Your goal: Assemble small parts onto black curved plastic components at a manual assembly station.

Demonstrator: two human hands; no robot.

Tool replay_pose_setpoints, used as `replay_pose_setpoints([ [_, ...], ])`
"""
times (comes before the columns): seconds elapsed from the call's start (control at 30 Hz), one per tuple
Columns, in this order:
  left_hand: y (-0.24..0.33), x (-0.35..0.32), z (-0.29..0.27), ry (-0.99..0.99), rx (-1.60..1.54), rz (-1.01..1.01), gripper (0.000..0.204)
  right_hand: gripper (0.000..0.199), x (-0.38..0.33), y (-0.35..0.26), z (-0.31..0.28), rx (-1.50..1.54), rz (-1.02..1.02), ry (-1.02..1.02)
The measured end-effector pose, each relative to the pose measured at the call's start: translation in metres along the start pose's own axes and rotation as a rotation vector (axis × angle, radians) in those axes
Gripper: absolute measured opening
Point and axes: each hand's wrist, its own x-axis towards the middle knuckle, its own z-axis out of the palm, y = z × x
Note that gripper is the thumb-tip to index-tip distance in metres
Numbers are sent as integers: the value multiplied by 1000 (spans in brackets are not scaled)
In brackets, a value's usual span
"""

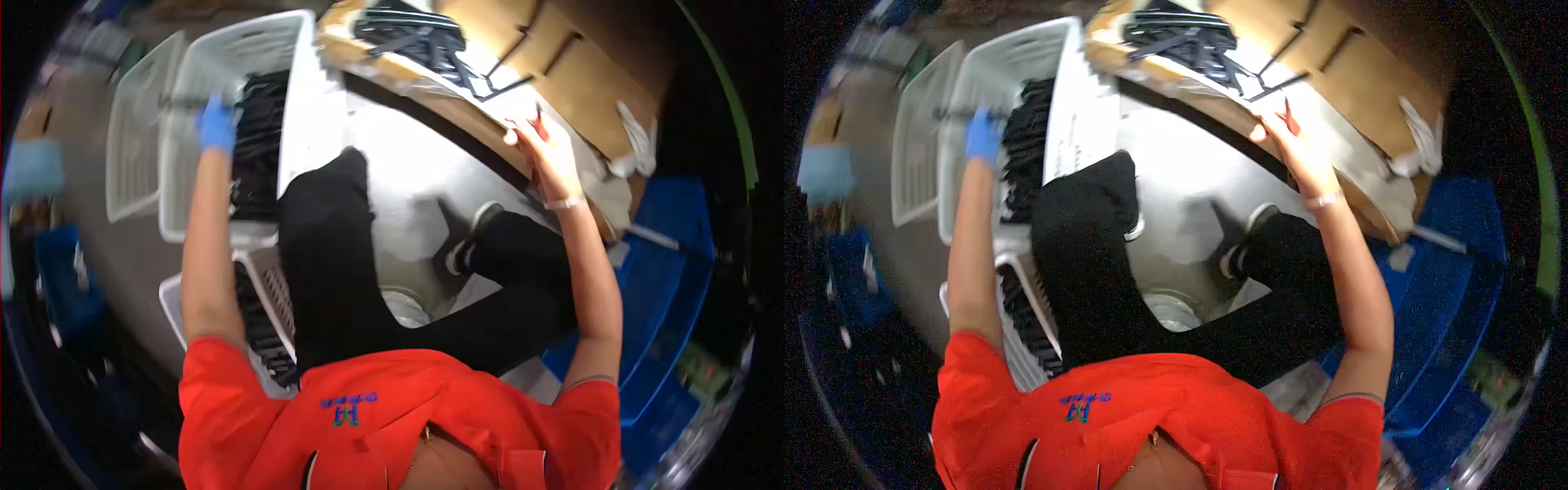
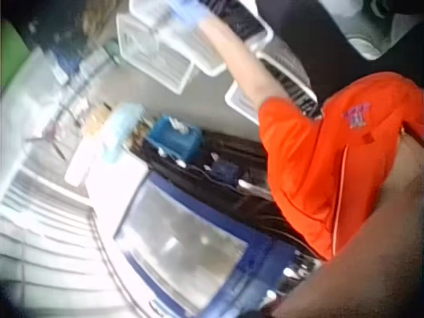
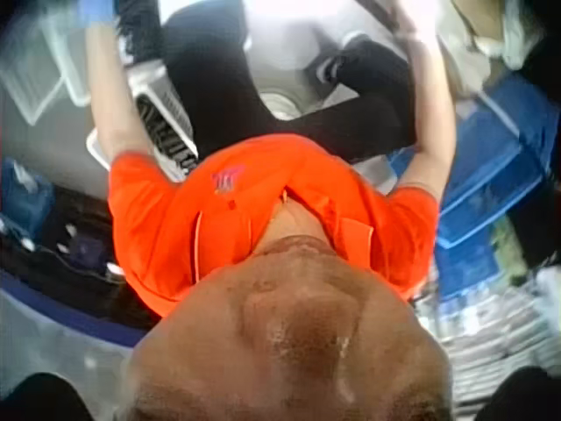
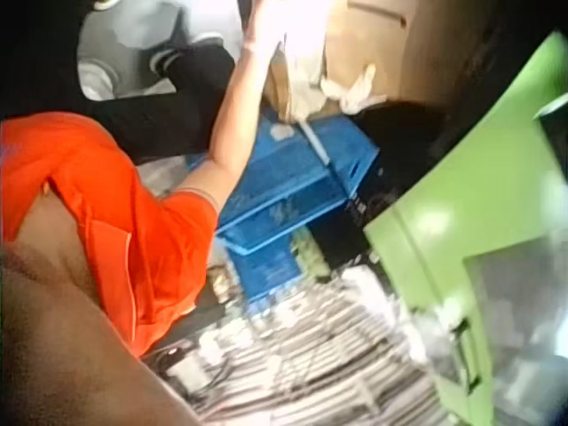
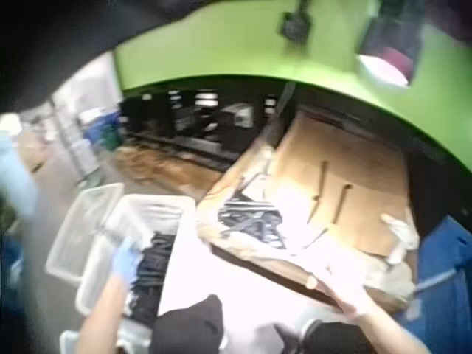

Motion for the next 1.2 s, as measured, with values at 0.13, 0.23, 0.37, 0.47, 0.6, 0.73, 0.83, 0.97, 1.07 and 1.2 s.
replay_pose_setpoints([
  [0.13, -110, 13, -131, 282, 287, -180, 37, 16, 52, 67, -88, -170, 38, 128],
  [0.23, -159, 9, -189, 134, 85, -534, 43, 18, 92, 145, -167, -488, 10, 267],
  [0.37, -167, -22, -126, -60, 63, -915, 55, 17, 101, 230, -230, -611, 236, 207],
  [0.47, -153, -19, -183, 17, 117, -602, 51, 25, 117, 263, -220, -861, 336, -76],
  [0.6, -89, -68, -62, 175, 307, -291, 42, 31, 123, 279, -216, -1092, 421, -244],
  [0.73, -59, -71, -35, 93, 297, -177, 36, 34, 120, 285, -230, -1066, 297, -254],
  [0.83, -32, -78, 5, 41, 303, -66, 38, 33, 113, 262, -246, -935, 186, 2],
  [0.97, 12, -102, 79, -157, 322, 200, 36, 27, 110, 190, -265, -663, -54, 323],
  [1.07, 36, -140, 138, -459, 337, 339, 34, 22, 103, 109, -229, -237, -407, 388],
  [1.2, 45, -207, 214, -944, 504, 308, 34, 25, 64, 9, -173, 42, -186, 291],
])
